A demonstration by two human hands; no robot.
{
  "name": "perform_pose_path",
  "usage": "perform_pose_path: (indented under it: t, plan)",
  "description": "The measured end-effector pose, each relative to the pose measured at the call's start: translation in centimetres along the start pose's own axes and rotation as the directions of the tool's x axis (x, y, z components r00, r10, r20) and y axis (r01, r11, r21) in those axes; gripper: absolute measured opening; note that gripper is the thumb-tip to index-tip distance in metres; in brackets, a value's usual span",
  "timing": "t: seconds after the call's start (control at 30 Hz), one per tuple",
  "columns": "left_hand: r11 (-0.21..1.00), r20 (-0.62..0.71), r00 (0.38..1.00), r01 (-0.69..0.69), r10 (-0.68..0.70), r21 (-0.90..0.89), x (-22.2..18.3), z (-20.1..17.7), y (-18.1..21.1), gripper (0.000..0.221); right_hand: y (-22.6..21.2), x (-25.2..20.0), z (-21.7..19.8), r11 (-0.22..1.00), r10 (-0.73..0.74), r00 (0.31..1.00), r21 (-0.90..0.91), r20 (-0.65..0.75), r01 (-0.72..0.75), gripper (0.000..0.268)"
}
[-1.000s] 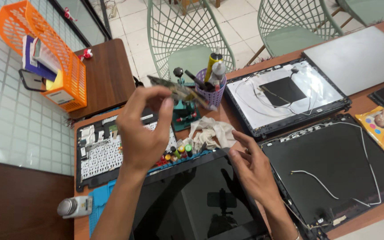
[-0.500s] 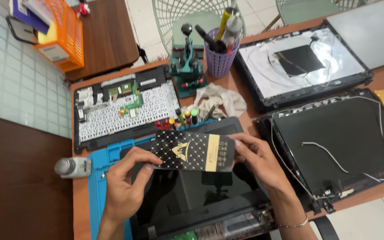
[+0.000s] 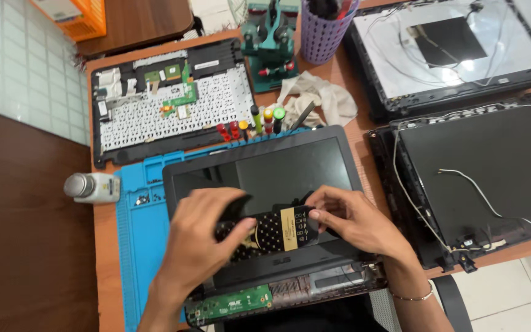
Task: The person assembles a laptop by positioning a screen panel onto the frame and applying adhesive tape along the edges to secure it.
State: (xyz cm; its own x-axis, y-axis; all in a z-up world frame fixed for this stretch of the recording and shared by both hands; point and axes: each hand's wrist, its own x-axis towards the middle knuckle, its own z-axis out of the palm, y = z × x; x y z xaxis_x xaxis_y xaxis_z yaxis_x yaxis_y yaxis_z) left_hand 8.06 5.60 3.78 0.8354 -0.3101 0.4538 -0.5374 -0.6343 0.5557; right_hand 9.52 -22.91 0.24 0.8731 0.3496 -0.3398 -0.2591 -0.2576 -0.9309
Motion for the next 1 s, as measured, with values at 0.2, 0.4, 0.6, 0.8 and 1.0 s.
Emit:
perform_pose_path:
  t: [0.2, 0.4, 0.6, 0.8, 1.0]
  plan:
    - [0.996, 0.333, 0.942, -0.018, 0.045, -0.083, 0.5, 2.4, 0.5, 0.017, -1.4, -0.2, 0.9, 0.985, 0.055, 0.999, -0.162, 0.001, -0.054, 0.019]
    - [0.995, 0.461, 0.886, 0.082, -0.049, -0.053, 1.0, 1.6, -0.3, 0.012, -2.7, -1.8, -0.3, 0.789, 0.011, 1.0, -0.615, -0.014, -0.017, 0.043]
    - [0.999, 0.537, 0.844, 0.025, -0.002, -0.035, 1.5, 1.6, -0.8, 0.014, -2.7, -3.8, 0.3, 0.683, 0.086, 0.993, -0.73, 0.084, 0.002, 0.062]
    - [0.999, 0.622, 0.783, 0.044, -0.021, -0.021, 1.6, 3.0, -0.5, 0.014, -2.3, -5.1, 1.2, 0.61, 0.019, 0.987, -0.783, 0.162, 0.117, 0.077]
    - [0.999, 0.603, 0.797, -0.027, 0.002, 0.032, 1.2, 3.9, 0.1, 0.015, -1.0, -5.4, 1.7, 0.532, -0.105, 0.971, -0.813, 0.214, 0.236, 0.066]
